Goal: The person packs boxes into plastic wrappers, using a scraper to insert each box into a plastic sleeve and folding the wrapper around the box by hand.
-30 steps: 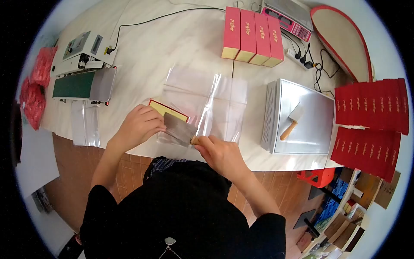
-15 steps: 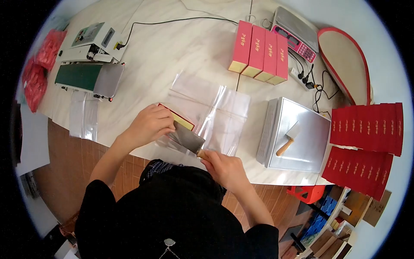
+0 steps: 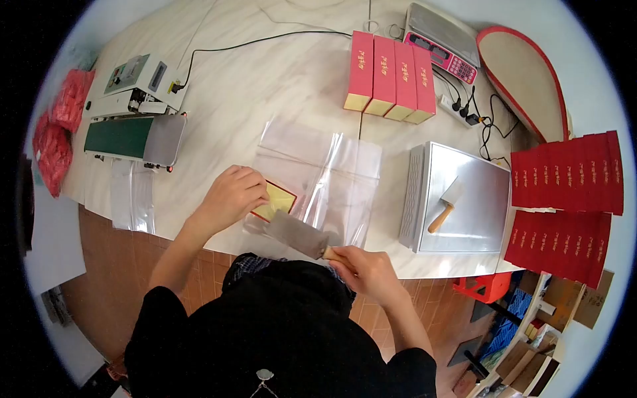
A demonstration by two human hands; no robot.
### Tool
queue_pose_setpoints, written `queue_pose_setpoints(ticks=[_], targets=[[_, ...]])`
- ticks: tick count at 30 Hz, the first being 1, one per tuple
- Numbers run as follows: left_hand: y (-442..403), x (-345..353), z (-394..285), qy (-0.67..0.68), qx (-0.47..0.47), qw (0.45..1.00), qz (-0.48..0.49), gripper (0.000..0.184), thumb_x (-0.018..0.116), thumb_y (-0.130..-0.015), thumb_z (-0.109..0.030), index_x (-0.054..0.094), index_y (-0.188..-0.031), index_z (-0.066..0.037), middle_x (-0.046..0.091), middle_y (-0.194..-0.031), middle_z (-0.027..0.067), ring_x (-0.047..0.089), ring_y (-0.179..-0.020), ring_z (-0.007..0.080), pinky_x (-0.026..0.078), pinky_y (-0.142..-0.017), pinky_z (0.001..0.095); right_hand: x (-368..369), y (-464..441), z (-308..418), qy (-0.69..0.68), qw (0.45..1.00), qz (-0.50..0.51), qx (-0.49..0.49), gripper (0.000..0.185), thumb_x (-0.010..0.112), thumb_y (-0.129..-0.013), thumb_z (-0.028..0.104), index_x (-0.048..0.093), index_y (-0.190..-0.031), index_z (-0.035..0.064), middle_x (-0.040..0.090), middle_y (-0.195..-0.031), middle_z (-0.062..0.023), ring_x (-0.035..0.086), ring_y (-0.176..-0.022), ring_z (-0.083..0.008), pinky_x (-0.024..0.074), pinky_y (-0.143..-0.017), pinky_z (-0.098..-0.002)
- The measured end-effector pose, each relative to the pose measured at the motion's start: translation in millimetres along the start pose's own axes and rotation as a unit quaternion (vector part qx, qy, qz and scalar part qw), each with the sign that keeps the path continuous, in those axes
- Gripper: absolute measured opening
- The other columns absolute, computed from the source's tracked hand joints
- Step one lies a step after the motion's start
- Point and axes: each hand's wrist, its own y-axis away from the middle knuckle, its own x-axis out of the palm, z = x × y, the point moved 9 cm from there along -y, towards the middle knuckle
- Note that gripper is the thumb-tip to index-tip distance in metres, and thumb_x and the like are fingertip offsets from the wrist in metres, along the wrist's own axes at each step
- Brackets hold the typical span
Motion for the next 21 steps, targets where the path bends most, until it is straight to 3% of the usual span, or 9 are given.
queue_pose_setpoints(ticks=[21], targets=[[0, -15, 4, -0.037, -0.038, 0.997, -0.048, 0.009, 0.064, -0.075, -0.004, 0.062, -0.084, -0.004, 0.061, -0.090, 0.0059, 0.062, -0.086, 0.0243, 0.049, -0.071, 0.0342, 8, -39, 7, 0.039, 0.998, -0.025, -0.041, 0.015, 0.070, -0.088, 0.015, 0.063, -0.097, 0.0044, 0.065, -0.073, -0.0094, 0.063, -0.059, -0.0278, 0.0482, -0.051, -0.0356]])
